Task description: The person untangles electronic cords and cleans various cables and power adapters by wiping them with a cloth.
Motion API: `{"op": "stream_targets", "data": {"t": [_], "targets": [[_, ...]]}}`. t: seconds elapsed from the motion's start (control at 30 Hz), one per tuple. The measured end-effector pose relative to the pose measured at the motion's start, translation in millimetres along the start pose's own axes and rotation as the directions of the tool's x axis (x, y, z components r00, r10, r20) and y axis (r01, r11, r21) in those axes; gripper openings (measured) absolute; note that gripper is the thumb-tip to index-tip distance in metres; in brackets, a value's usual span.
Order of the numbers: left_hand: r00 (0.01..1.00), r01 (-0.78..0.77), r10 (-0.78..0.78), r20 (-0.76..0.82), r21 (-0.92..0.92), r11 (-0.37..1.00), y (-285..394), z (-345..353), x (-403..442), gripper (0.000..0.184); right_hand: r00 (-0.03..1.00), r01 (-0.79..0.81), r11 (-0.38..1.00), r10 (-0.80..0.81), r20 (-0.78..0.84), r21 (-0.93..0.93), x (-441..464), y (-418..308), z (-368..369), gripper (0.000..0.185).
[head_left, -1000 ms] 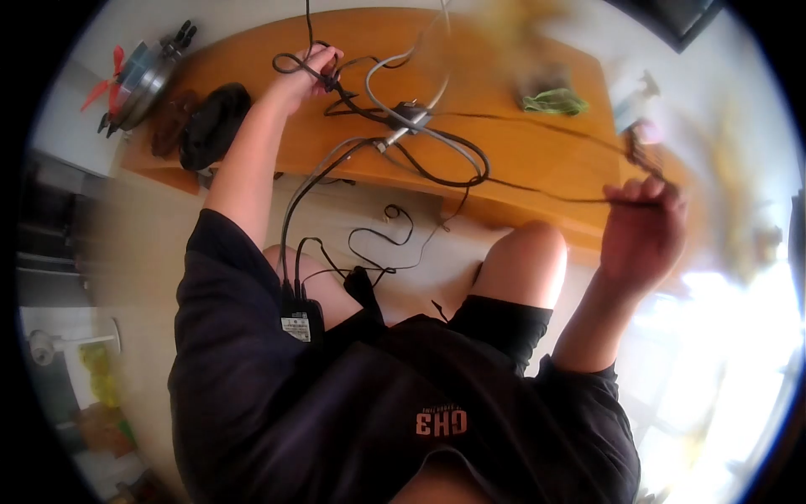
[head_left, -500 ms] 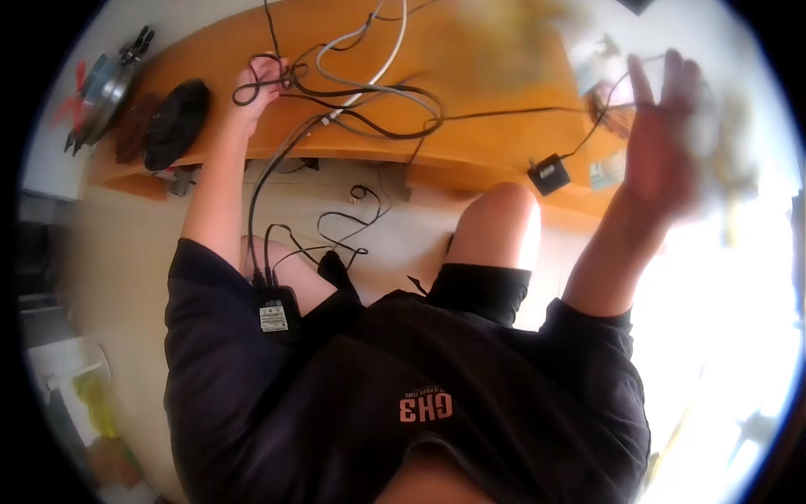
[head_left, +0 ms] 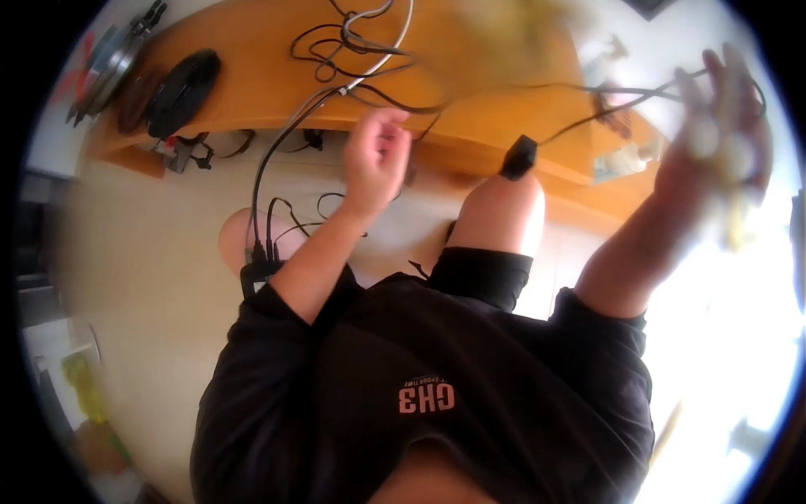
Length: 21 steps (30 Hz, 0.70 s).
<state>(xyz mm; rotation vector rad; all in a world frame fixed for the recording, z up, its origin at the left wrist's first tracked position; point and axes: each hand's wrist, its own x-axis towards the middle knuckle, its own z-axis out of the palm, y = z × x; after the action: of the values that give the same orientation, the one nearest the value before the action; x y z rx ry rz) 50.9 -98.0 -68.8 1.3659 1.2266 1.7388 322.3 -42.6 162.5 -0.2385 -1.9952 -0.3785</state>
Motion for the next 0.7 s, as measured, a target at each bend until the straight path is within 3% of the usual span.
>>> {"op": "stream_targets", "data": {"t": [0.07, 0.1, 0.2, 0.23, 0.3, 0.37, 0.47, 0.6, 0.7], "targets": [[0.988, -0.136, 0.151, -0.041, 0.255, 0.957, 12.0, 15.8, -4.4, 0.028, 0.986, 0.153, 0.899, -0.114, 0.12, -0.41, 15.8, -7.3, -7.3, 0.019], [0.984, -0.152, 0.173, -0.049, 0.283, 0.947, 13.9, 19.7, -3.7, 0.031, 0.962, 0.264, 0.78, -0.173, 0.21, -0.567, 24.3, -14.0, -8.0, 0.018], [0.973, -0.191, 0.219, -0.075, 0.274, 0.942, 19.0, 25.5, 1.5, 0.03, 0.939, 0.343, 0.748, -0.284, 0.193, -0.568, 35.3, -5.7, -6.1, 0.013], [0.982, -0.157, 0.177, -0.062, 0.249, 0.956, 19.8, 25.8, 2.2, 0.026, 0.968, 0.248, 0.858, -0.233, 0.091, -0.45, 35.1, -8.8, 5.6, 0.013], [0.993, 0.07, -0.077, -0.087, -0.072, 0.995, 12.6, 27.1, -0.8, 0.024, 0.995, 0.039, 0.996, -0.046, -0.086, -0.076, 36.2, -13.9, 19.9, 0.013], [0.956, 0.262, -0.29, -0.045, -0.315, 0.912, 3.7, 29.2, -3.3, 0.026, 0.98, -0.091, 0.969, 0.129, -0.155, 0.228, 40.7, -20.0, 30.8, 0.013], [0.863, 0.492, -0.489, 0.125, -0.424, 0.76, 3.8, 26.4, -2.6, 0.036, 0.952, -0.161, 0.888, 0.255, -0.169, 0.431, 51.8, -24.1, 41.2, 0.014], [0.871, 0.488, -0.404, 0.279, -0.394, 0.779, 14.0, 24.8, 4.1, 0.045, 0.938, -0.181, 0.788, 0.319, -0.139, 0.589, 70.8, -31.6, 53.2, 0.014], [0.856, 0.509, -0.418, 0.304, -0.361, 0.781, 19.0, 21.3, 3.6, 0.045, 0.931, -0.168, 0.691, 0.345, -0.116, 0.703, 91.3, -41.7, 64.7, 0.015]]}}
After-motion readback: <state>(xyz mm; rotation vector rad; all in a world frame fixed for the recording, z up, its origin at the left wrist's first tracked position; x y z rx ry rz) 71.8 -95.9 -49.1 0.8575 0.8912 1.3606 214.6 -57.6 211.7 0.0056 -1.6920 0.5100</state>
